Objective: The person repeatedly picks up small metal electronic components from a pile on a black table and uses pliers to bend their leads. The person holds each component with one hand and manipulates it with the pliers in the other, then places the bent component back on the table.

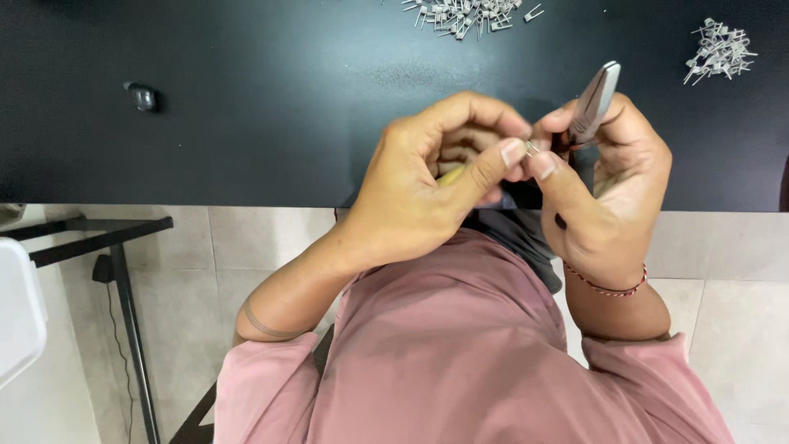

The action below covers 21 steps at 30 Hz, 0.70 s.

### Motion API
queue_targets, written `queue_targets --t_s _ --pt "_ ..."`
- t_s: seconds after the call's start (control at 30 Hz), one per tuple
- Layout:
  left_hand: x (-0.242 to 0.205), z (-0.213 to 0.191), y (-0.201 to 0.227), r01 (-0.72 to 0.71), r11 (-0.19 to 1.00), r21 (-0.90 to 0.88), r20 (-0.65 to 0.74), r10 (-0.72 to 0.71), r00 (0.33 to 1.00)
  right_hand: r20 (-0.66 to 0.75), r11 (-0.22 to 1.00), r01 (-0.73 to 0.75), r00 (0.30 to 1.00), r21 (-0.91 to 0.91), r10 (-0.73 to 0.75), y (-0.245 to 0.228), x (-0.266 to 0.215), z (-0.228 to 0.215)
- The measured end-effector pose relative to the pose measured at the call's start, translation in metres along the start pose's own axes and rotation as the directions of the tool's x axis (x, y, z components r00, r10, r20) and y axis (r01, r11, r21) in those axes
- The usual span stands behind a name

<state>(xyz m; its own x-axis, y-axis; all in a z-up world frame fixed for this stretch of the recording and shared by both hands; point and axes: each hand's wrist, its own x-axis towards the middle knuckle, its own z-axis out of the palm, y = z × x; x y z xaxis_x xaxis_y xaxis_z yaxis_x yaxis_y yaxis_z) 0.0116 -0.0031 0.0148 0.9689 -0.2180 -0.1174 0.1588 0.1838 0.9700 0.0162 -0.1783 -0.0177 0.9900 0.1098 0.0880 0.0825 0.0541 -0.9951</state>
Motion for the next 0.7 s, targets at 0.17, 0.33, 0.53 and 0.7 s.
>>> queue_targets --t_s 0.17,0.33,0.53,0.7 --pt "0.000 -0.004 -0.008 -0.221 0.974 0.045 0.053 0.218 0.974 0.010 0.994 -0.074 0.997 0.078 0.074 -0.005 -0.003 -0.006" --pt "0.004 -0.007 -0.013 -0.417 0.900 0.130 0.117 0.403 0.907 0.076 0.958 -0.155 0.987 0.242 0.140 -0.007 -0.005 -0.008" --pt "0.003 -0.013 -0.020 -0.445 0.873 0.201 0.093 0.435 0.895 0.113 0.960 0.167 0.983 -0.226 -0.144 -0.022 -0.019 -0.010" --pt "0.002 -0.014 -0.020 -0.460 0.882 0.101 0.035 0.459 0.888 0.248 0.557 0.591 0.783 -0.584 -0.571 -0.002 -0.020 -0.027"
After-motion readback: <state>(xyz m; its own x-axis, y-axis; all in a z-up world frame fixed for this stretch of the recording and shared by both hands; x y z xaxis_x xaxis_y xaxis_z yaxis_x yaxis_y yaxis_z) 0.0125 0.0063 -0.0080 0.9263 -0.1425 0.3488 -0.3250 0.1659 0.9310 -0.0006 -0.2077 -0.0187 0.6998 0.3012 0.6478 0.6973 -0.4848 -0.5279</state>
